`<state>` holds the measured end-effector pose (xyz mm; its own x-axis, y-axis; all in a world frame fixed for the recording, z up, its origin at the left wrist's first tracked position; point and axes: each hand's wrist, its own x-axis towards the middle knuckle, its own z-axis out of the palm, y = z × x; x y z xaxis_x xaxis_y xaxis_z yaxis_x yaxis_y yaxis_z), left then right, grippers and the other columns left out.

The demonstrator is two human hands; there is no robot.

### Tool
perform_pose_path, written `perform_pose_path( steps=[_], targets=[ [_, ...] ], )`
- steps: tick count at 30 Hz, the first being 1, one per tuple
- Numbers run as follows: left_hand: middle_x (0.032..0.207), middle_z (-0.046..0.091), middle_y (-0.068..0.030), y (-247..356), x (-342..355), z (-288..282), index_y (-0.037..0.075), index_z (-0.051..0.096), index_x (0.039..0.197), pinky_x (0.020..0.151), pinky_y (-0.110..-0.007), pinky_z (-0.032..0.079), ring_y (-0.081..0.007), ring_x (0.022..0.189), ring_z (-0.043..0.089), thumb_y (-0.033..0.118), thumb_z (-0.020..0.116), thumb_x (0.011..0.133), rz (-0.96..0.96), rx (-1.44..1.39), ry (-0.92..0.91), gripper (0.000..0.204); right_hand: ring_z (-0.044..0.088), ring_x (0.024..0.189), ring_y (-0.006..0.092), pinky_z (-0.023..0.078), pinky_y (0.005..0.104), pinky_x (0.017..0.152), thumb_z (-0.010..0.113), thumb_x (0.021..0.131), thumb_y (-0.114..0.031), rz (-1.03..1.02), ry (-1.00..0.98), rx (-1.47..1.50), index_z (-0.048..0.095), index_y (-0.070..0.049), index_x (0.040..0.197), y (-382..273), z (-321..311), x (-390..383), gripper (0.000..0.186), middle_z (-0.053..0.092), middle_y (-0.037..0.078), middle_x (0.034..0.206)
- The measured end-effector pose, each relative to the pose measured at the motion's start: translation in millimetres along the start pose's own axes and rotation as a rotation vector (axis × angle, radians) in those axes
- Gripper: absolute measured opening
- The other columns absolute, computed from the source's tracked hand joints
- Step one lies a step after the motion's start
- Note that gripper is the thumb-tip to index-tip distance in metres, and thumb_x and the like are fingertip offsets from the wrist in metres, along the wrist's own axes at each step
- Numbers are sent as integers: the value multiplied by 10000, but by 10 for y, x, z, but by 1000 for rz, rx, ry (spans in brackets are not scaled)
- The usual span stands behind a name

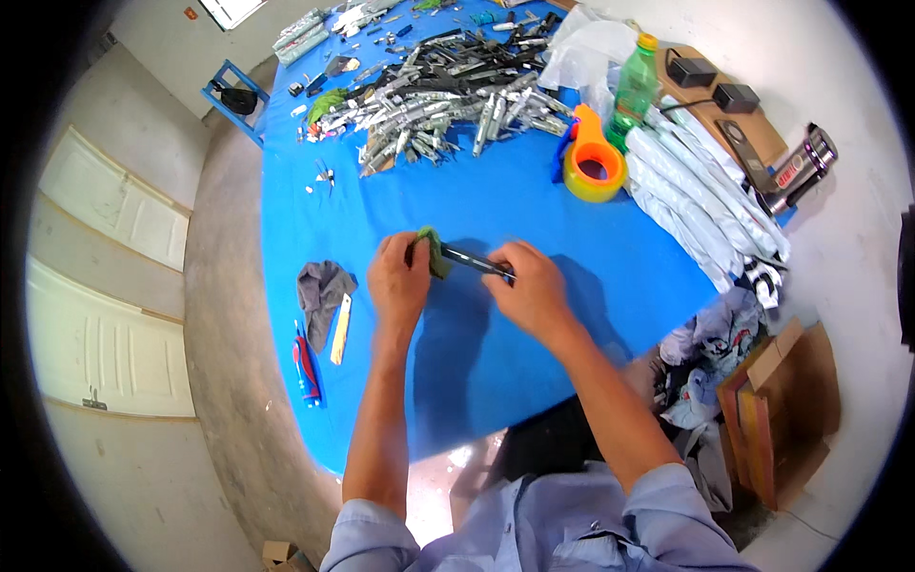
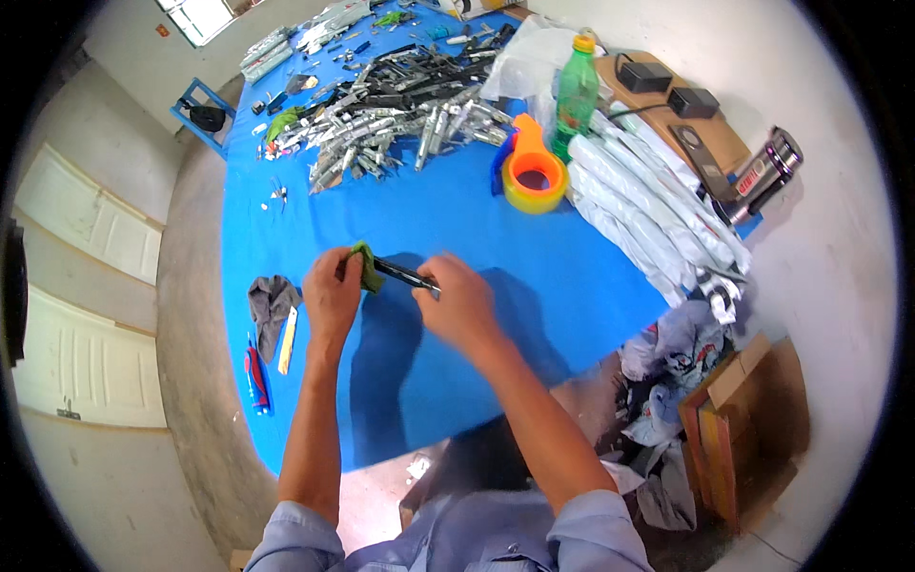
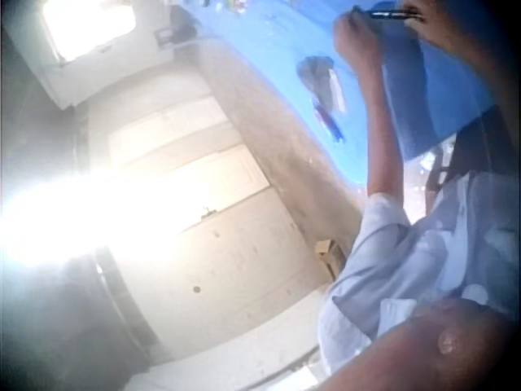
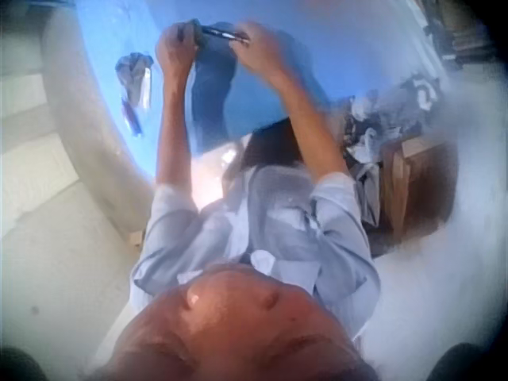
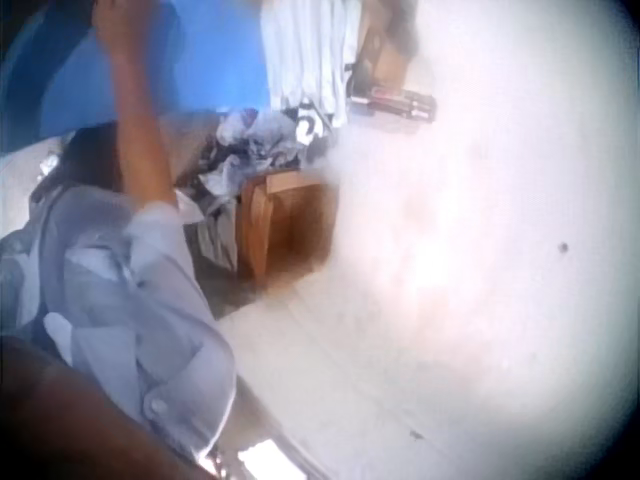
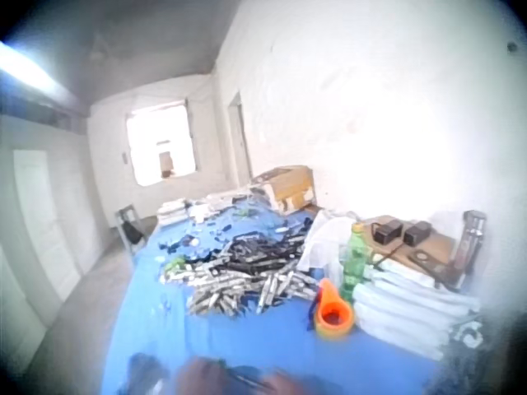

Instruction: The person cleans a narrow electronic component by hand using a green cloth, wiping along its length and around the connector.

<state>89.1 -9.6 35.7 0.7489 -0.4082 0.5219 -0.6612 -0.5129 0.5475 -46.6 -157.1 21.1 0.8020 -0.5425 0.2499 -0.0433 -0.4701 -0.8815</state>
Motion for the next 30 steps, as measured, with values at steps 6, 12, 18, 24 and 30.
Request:
perform_pose_path(
  steps=[6,12,18,24,30],
  targets=[
    [935,699,-135,585,-1102,-451,-1,688,1010,614,-306,519,-189,766,660,97,664,989,-83,-266,-51,103,659,755,188,521,297,640,775,820,1,71,202,16,674,-8,1000,-164,-556,-1532,207,653,108,910],
    [890,702,-129,965,-2072,-624,4,667,1080,618,-308,525,-193,739,661,58,682,963,-246,-159,-148,130,665,782,218,543,306,690,752,800,70,-16,310,67,679,2,1033,126,-324,-2208,253,645,126,952],
    [960,713,-143,1336,-2277,-440,15,684,1054,727,-362,568,-280,829,708,4,723,883,11,-198,-157,176,675,817,249,542,322,699,732,774,98,-65,290,101,694,-10,1047,210,-336,-2234,297,646,125,944],
    [967,696,-124,1456,-2277,-223,36,720,990,723,-372,552,-304,863,685,-20,739,833,168,-141,-197,167,680,863,351,556,402,722,708,795,-11,-63,305,154,706,-76,1060,221,-309,-2278,273,669,123,939],
    [899,671,-127,1365,-2177,-132,14,696,946,694,-371,533,-291,792,666,0,727,851,105,-115,-173,100,673,733,256,535,332,635,784,747,40,-55,296,144,719,-29,991,287,-362,-2265,262,654,102,861]
  ],
)
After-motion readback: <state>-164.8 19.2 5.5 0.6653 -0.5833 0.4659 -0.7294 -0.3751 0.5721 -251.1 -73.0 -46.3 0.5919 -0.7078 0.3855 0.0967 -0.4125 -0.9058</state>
